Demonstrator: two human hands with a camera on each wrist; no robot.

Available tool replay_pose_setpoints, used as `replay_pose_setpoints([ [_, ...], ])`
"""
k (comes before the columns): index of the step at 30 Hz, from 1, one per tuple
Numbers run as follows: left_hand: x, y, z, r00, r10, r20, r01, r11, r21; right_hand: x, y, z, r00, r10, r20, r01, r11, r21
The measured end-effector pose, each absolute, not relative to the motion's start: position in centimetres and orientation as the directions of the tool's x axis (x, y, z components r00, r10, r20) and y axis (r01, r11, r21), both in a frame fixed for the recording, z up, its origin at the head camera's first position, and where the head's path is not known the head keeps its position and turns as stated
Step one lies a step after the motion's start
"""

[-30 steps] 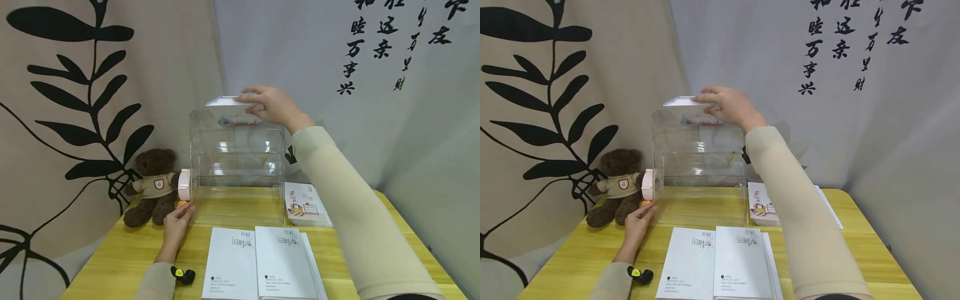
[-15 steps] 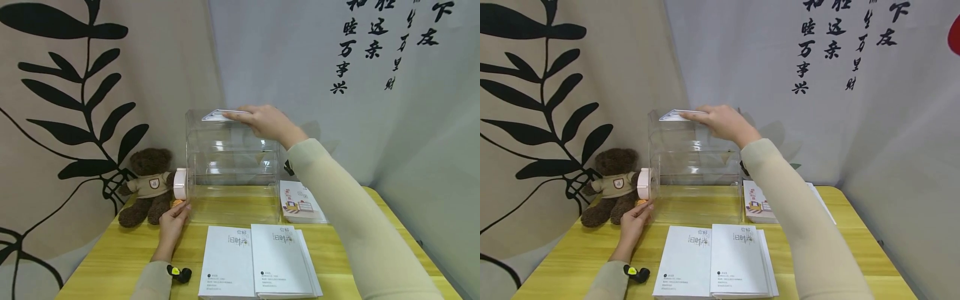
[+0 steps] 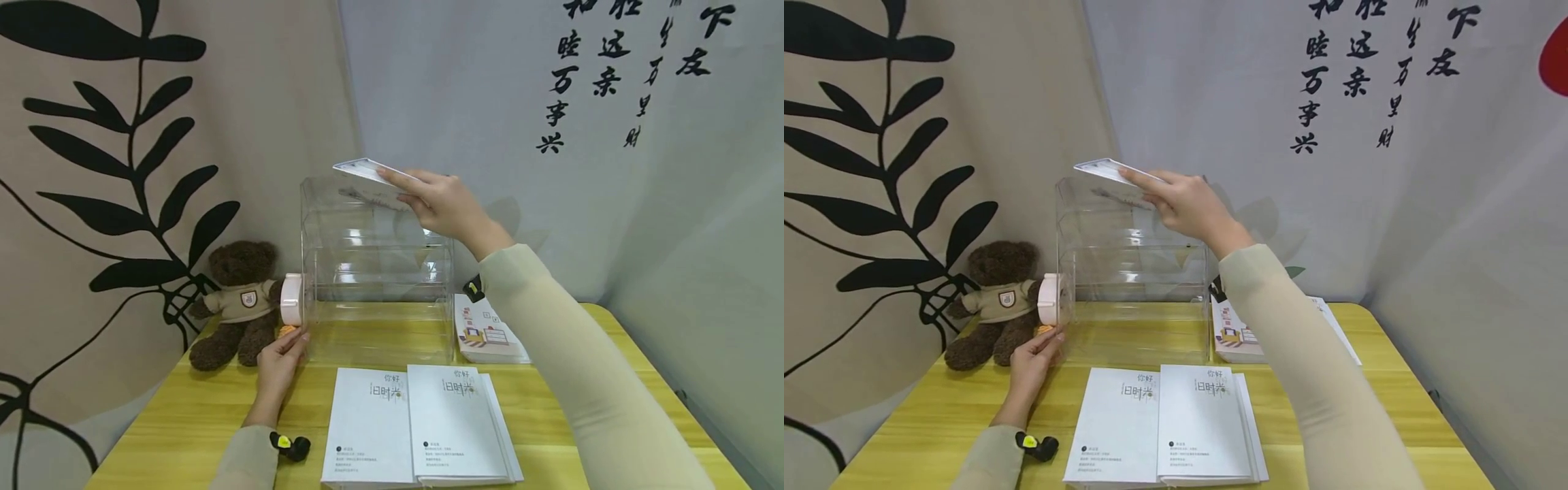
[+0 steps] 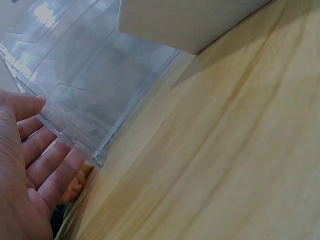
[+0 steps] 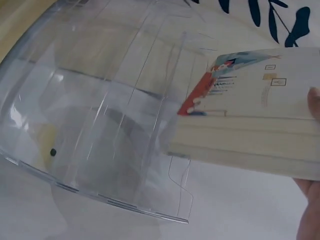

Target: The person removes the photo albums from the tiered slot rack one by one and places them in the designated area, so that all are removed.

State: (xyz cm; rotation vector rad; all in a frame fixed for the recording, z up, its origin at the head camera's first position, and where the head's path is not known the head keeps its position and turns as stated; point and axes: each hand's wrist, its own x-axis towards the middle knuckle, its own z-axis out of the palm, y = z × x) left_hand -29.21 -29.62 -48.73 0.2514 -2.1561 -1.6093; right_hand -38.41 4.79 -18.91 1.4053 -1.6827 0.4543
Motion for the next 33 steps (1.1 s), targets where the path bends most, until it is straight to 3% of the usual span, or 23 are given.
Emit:
replay_pose_setpoints([
  [15,-29.0,-29.5,-48.6,-0.889,-0.394,0.234,0.094,0.343,0.935,-35.9,6.5,-20.5,0.013,-0.463,0.886,-0.961,0.240,0.140],
  [23,-29.1,-29.6,-48.7,-0.883,-0.400,0.246,0.105,0.341,0.934,-34.0,7.5,-22.7,0.049,-0.358,0.932,-0.964,0.226,0.137],
  [33,-29.3,-29.4,-48.9,-0.875,-0.407,0.261,0.133,0.317,0.939,-30.5,10.1,-28.8,-0.047,-0.130,0.990,-0.958,0.287,-0.007],
])
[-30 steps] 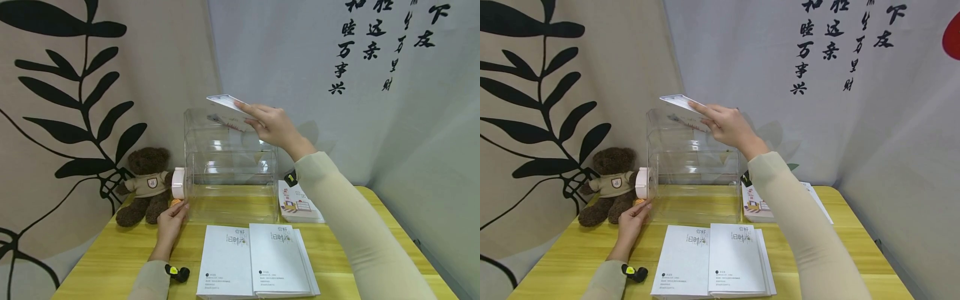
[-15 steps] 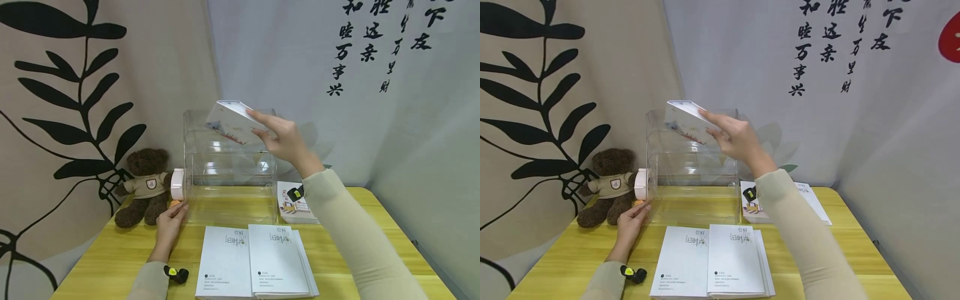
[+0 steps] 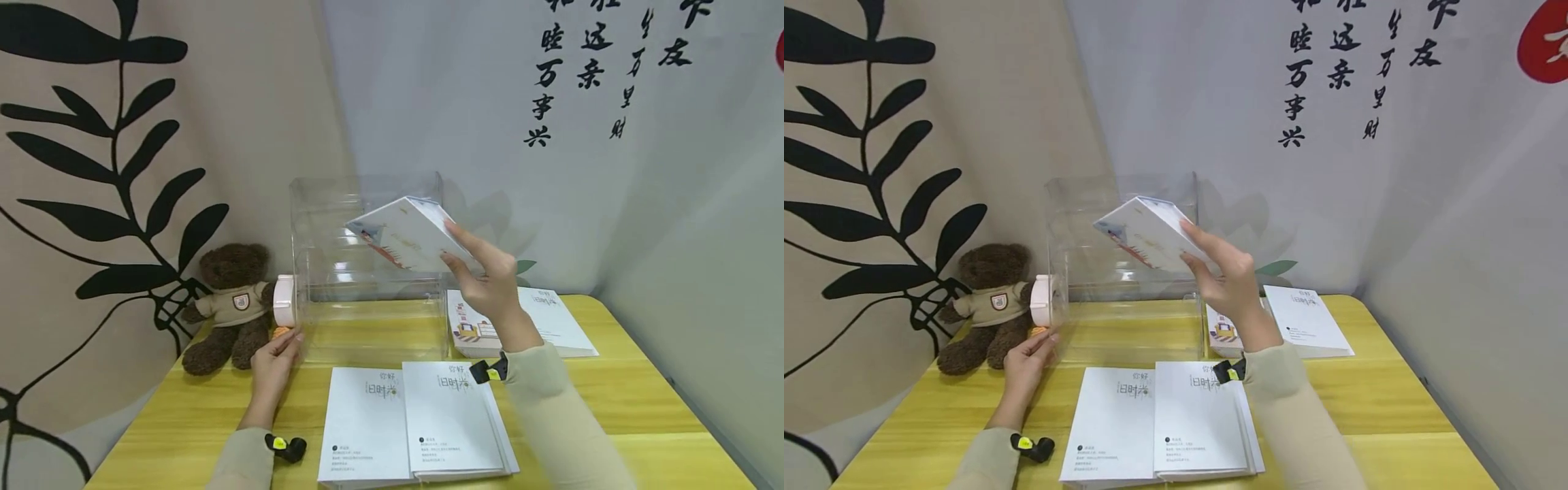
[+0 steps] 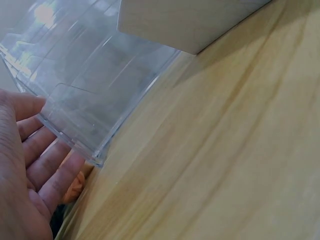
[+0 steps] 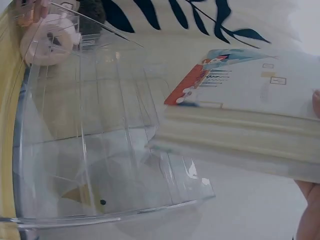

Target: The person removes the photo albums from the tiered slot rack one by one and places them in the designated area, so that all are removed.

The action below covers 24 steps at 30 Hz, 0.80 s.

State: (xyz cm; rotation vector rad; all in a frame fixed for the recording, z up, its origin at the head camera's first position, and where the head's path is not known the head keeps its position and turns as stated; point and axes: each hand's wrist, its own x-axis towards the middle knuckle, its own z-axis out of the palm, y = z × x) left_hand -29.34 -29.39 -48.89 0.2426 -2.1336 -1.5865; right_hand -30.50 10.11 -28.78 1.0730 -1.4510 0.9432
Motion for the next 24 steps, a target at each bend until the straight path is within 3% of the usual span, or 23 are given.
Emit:
replay_pose_setpoints([
  [7,-29.1,-29.5,-48.8,-0.887,-0.393,0.243,0.134,0.285,0.949,-29.2,11.0,-32.1,-0.073,0.004,0.997,-0.955,0.288,-0.071],
  [24,-29.3,-29.3,-48.4,-0.885,-0.405,0.231,0.111,0.300,0.948,-28.6,11.7,-31.7,-0.096,-0.034,0.995,-0.963,0.254,-0.084],
])
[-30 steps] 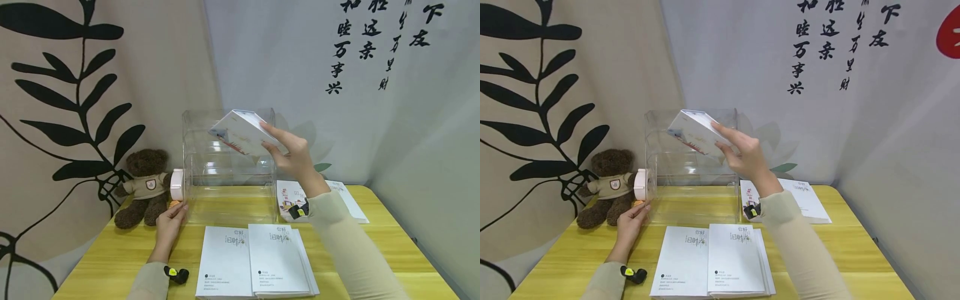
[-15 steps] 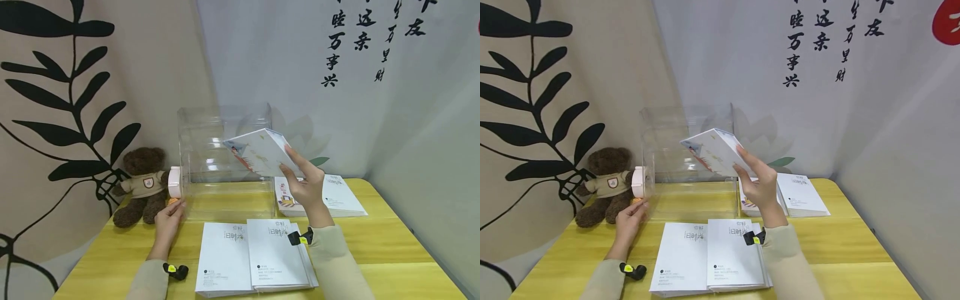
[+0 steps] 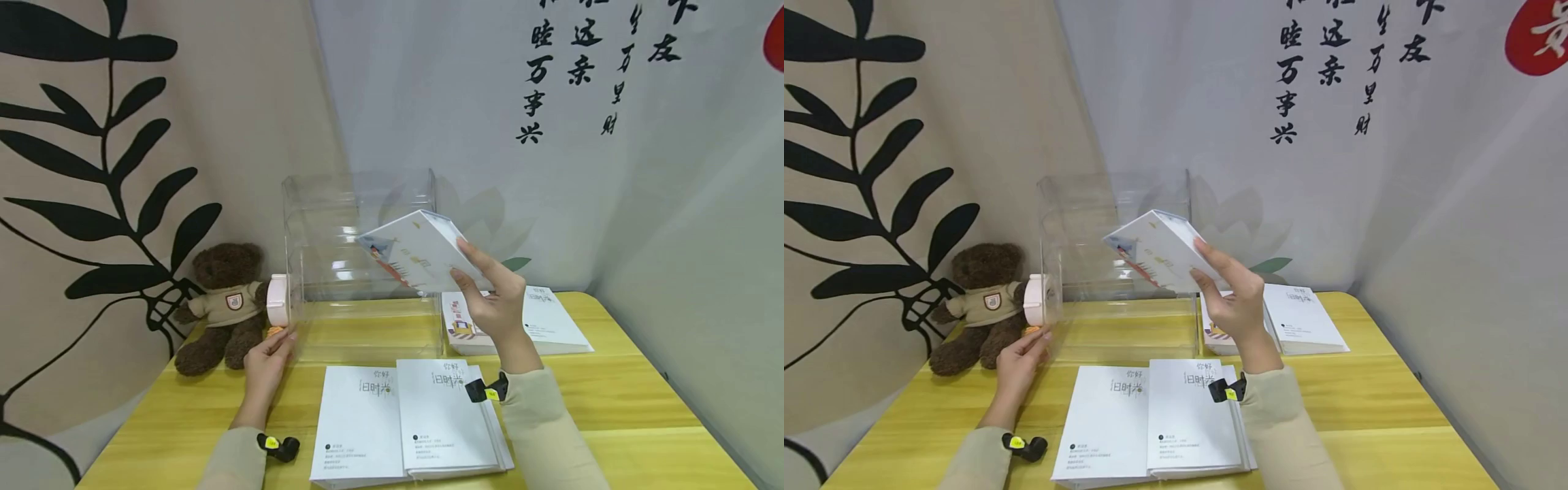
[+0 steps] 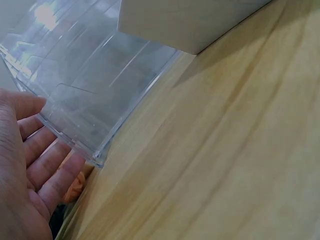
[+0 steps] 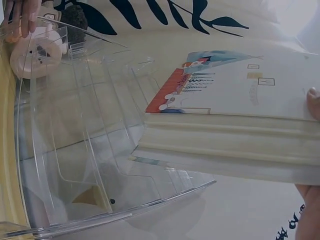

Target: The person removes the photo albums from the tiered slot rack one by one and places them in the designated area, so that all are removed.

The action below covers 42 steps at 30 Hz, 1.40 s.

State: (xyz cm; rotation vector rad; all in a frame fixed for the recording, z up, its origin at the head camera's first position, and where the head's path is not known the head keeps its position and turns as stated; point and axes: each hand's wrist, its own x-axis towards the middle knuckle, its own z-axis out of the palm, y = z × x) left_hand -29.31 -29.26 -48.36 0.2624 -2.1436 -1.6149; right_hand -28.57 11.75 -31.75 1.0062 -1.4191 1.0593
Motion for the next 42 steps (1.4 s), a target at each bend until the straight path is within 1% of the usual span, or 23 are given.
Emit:
replay_pose_setpoints([
  [8,-29.1,-29.2,-48.5,-0.883,-0.406,0.235,0.101,0.326,0.940,-28.0,12.7,-31.9,-0.134,-0.027,0.991,-0.959,0.256,-0.123],
  [13,-29.2,-29.2,-48.4,-0.878,-0.410,0.246,0.113,0.323,0.940,-28.0,13.9,-32.1,-0.181,-0.028,0.983,-0.952,0.257,-0.168],
  [15,-29.3,-29.2,-48.4,-0.879,-0.410,0.243,0.112,0.319,0.941,-27.9,14.7,-32.2,-0.194,-0.044,0.980,-0.949,0.263,-0.176],
  [18,-29.4,-29.2,-48.4,-0.877,-0.411,0.249,0.110,0.332,0.937,-27.8,16.0,-32.3,-0.229,-0.076,0.970,-0.945,0.256,-0.203],
  [24,-29.3,-29.2,-48.4,-0.872,-0.417,0.258,0.104,0.357,0.928,-27.5,19.3,-33.1,-0.341,-0.209,0.916,-0.935,0.174,-0.308],
  [28,-29.2,-29.3,-48.4,-0.873,-0.409,0.266,0.113,0.360,0.926,-27.6,21.3,-34.1,-0.390,-0.281,0.877,-0.921,0.136,-0.366],
  [31,-29.2,-29.4,-48.4,-0.870,-0.417,0.265,0.109,0.362,0.926,-27.6,22.4,-34.7,-0.420,-0.299,0.857,-0.908,0.142,-0.395],
  [35,-29.3,-29.3,-48.5,-0.870,-0.420,0.259,0.102,0.361,0.927,-27.3,23.9,-35.1,-0.478,-0.293,0.828,-0.879,0.152,-0.453],
  [38,-29.3,-29.3,-48.5,-0.872,-0.415,0.260,0.105,0.361,0.927,-26.9,25.1,-35.2,-0.552,-0.304,0.777,-0.834,0.184,-0.520],
  [42,-29.3,-29.2,-48.4,-0.871,-0.417,0.259,0.099,0.366,0.925,-26.2,26.7,-35.3,-0.685,-0.324,0.652,-0.727,0.259,-0.636],
])
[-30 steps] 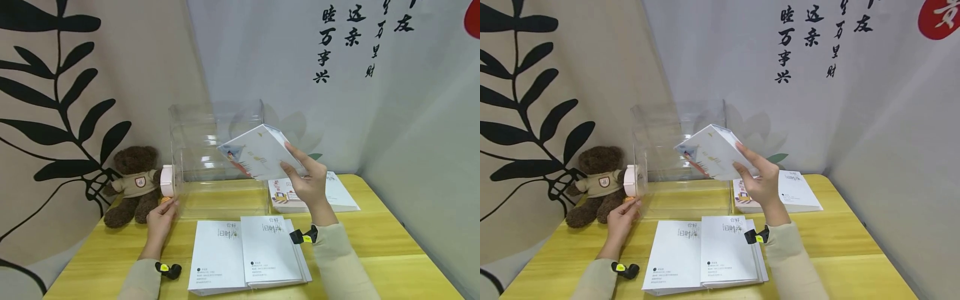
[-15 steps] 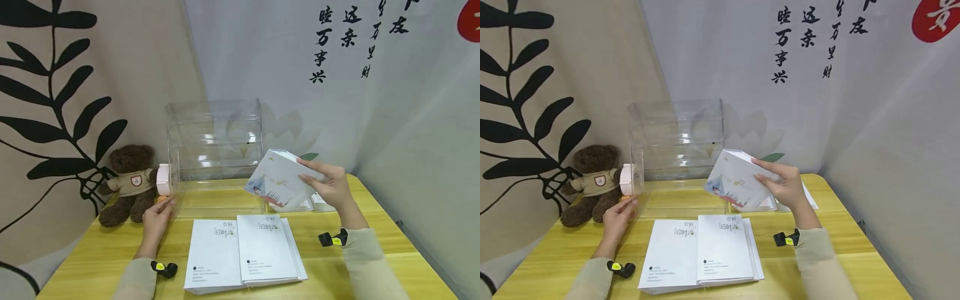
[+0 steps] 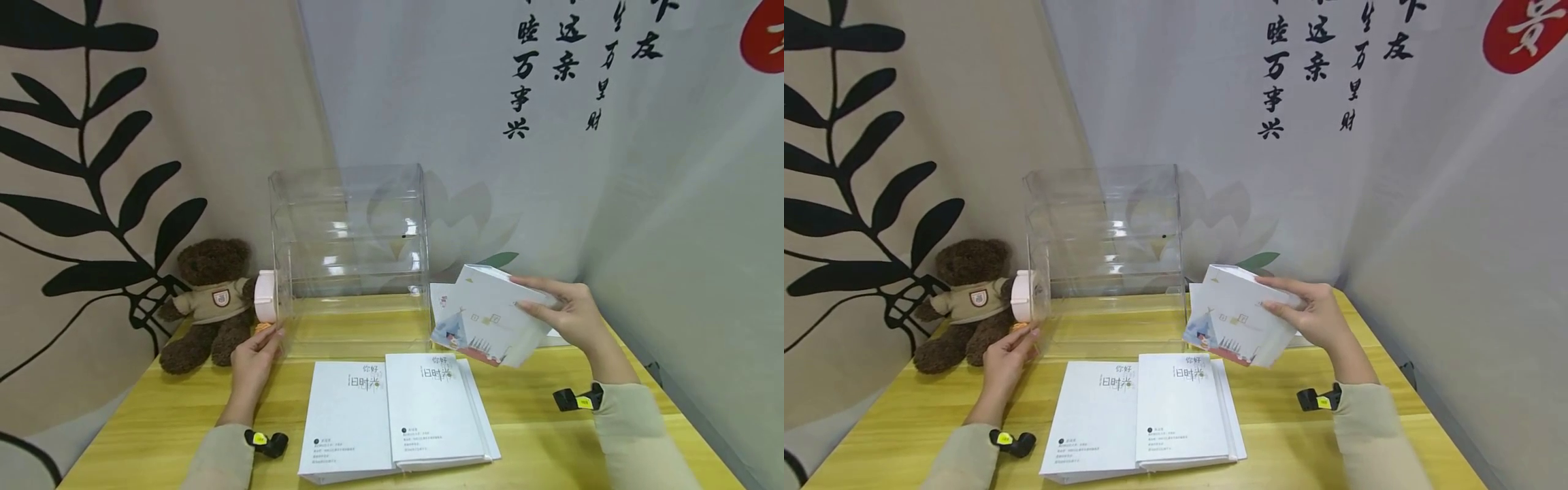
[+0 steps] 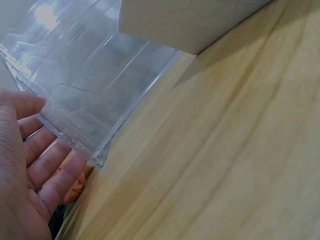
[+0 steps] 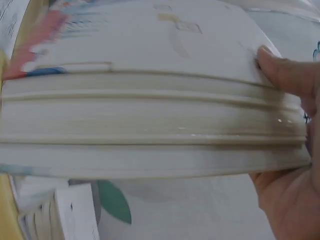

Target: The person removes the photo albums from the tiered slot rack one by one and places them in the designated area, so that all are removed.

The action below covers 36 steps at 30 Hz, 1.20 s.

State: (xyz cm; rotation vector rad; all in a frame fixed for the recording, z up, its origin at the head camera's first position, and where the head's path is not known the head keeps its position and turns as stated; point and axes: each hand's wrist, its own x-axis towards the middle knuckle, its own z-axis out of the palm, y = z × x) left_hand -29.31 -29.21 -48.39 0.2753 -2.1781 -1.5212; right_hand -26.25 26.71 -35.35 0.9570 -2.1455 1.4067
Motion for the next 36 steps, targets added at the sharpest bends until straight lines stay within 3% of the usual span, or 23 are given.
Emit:
replay_pose_setpoints([
  [5,-29.3,-29.2,-48.4,-0.875,-0.417,0.247,0.099,0.344,0.934,-25.9,28.6,-36.2,-0.842,-0.326,0.430,-0.528,0.331,-0.782],
  [9,-29.3,-29.2,-48.5,-0.875,-0.416,0.248,0.106,0.335,0.936,-26.4,30.1,-37.4,-0.883,-0.354,0.308,-0.420,0.303,-0.855],
  [16,-29.2,-29.2,-48.5,-0.879,-0.413,0.238,0.098,0.332,0.938,-27.6,32.7,-40.3,-0.845,-0.496,0.200,-0.306,0.141,-0.942],
  [22,-29.2,-29.1,-48.3,-0.882,-0.408,0.236,0.090,0.347,0.934,-28.3,33.3,-42.2,-0.805,-0.584,0.108,-0.193,0.086,-0.978],
  [31,-29.2,-29.2,-48.2,-0.880,-0.412,0.237,0.097,0.333,0.938,-29.1,33.3,-44.4,-0.762,-0.644,-0.067,-0.011,0.117,-0.993],
  [36,-29.2,-29.2,-48.3,-0.884,-0.405,0.232,0.094,0.331,0.939,-29.5,33.0,-45.4,-0.745,-0.661,-0.090,-0.072,0.214,-0.974],
])
